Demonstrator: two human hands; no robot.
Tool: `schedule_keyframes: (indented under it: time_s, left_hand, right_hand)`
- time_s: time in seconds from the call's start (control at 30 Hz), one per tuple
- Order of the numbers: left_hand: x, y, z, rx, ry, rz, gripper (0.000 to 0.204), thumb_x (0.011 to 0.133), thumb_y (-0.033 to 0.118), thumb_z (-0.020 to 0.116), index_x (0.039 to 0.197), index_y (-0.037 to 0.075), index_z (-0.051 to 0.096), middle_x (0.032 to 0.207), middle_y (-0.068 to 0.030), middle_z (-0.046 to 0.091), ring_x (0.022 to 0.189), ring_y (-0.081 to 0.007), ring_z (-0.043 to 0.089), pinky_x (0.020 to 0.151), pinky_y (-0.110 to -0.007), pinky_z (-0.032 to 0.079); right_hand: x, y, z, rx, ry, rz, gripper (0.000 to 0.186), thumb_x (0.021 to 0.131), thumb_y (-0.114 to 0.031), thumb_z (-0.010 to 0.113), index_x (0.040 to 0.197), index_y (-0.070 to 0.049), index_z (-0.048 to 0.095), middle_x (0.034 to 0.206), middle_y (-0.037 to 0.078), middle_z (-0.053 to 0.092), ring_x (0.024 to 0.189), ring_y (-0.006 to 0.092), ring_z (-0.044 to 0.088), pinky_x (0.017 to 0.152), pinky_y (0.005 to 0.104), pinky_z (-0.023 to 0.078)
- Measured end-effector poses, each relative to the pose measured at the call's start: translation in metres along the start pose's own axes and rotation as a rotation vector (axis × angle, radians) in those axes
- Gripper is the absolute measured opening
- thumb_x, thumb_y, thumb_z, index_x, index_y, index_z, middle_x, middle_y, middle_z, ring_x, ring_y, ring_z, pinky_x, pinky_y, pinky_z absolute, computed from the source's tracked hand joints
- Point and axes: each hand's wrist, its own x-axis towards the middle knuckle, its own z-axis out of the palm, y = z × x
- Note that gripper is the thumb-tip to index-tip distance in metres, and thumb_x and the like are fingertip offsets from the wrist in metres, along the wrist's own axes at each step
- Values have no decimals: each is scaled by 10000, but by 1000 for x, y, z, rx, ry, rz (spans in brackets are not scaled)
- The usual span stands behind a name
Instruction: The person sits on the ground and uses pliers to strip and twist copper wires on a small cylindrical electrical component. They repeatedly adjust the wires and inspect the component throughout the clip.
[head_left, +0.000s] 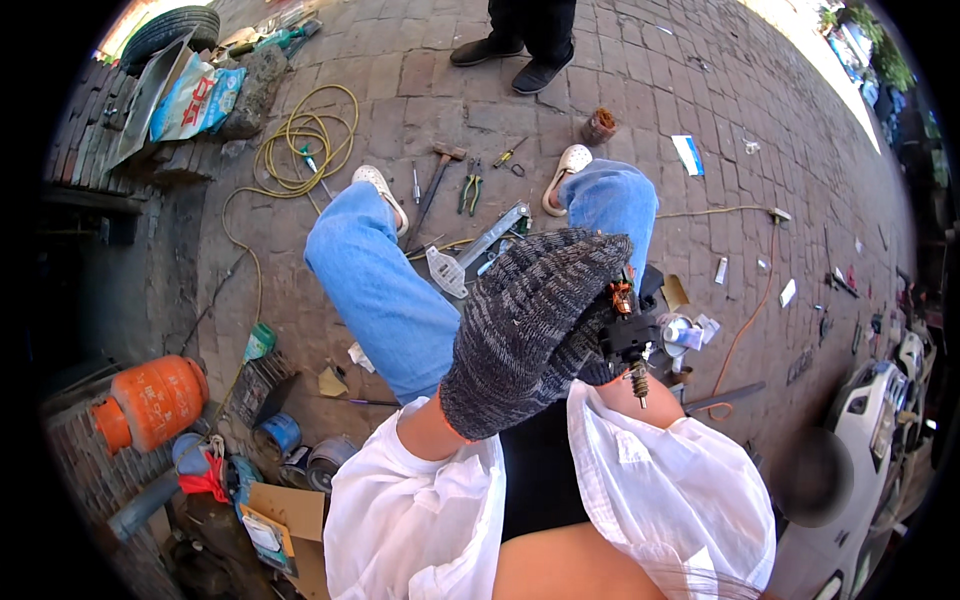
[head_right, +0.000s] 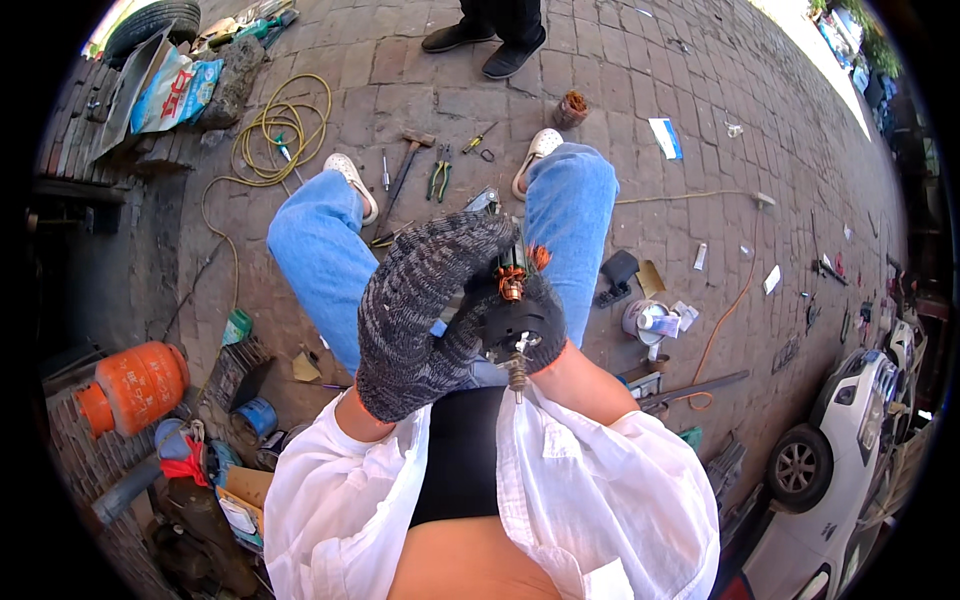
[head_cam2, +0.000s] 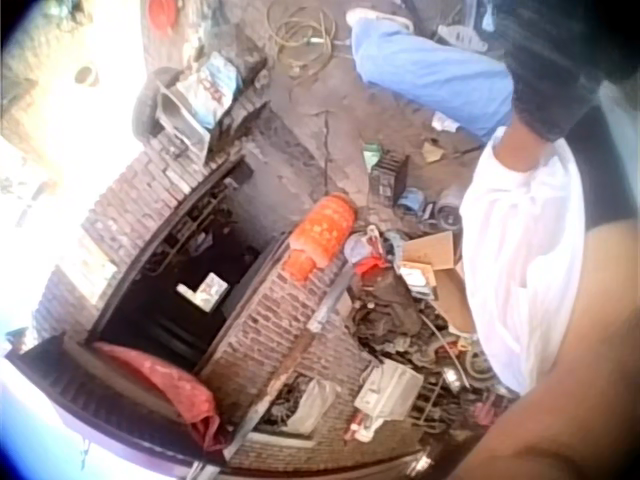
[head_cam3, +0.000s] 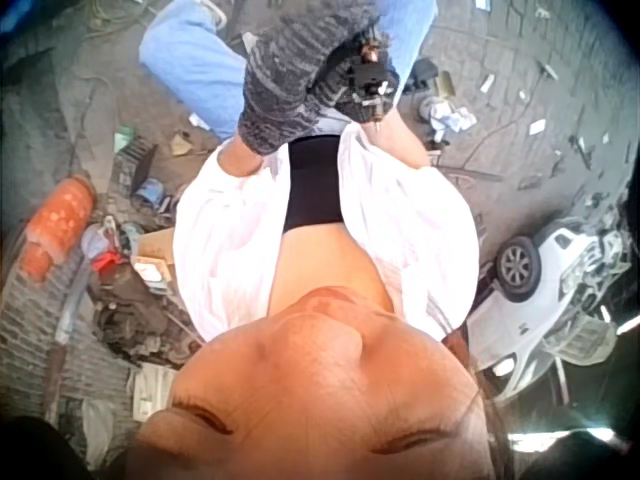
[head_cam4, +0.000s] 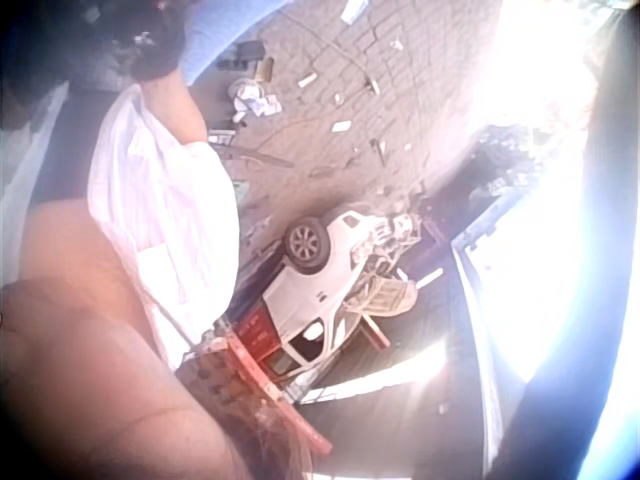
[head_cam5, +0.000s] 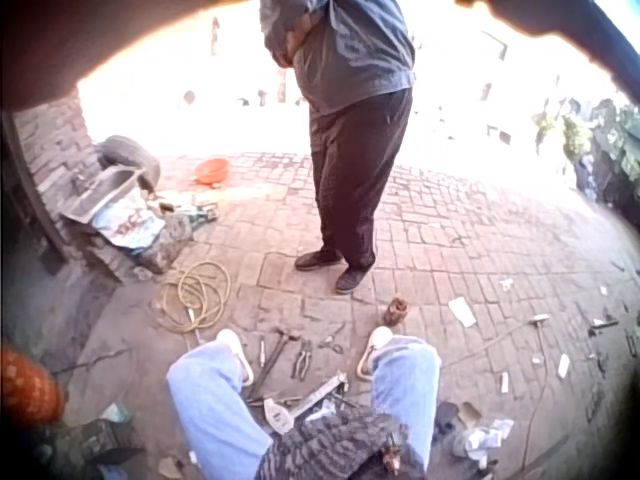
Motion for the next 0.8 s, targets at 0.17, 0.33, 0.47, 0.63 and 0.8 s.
schedule_keyframes:
  time_s: [0.17,0.33,0.47,0.63,0.8]
  left_hand:
    - [4,-5,-2,-190,43,-14,349,717,125,647,1042,13,589,1043,-137,600,954,-269,575,852,-360,427]
    - [-3,-2,-7,-379,111,-296,305,683,-25,659,981,-17,593,975,-114,616,879,-207,594,800,-310,461]
    - [-4,-3,-6,-319,116,-328,341,664,-25,694,985,-26,582,958,-108,616,868,-190,592,794,-296,470]
    - [-11,-13,2,-430,190,-309,345,674,20,705,1000,0,594,946,-97,630,846,-172,609,767,-283,477]
    - [-14,-6,-1,-570,305,-464,367,653,63,745,982,-5,597,928,-90,627,816,-164,602,733,-276,475]
  right_hand:
    - [-15,-1,84,-201,130,-8,386,893,-307,468,1149,-20,442,728,59,521,603,91,493,531,245,425]
    - [-11,2,106,-343,-8,7,377,888,-367,473,1095,-52,488,502,-47,413,422,59,353,422,198,275]
    - [-10,5,109,-311,-35,-50,229,884,-246,510,996,-47,498,532,-37,380,417,42,315,381,189,246]
    - [-11,2,115,-425,0,-66,248,860,-226,549,1003,-30,499,550,-17,427,417,37,345,368,172,242]
    - [-13,2,116,-492,-2,-76,287,837,-217,581,1026,-15,504,582,-3,458,416,37,352,361,167,238]
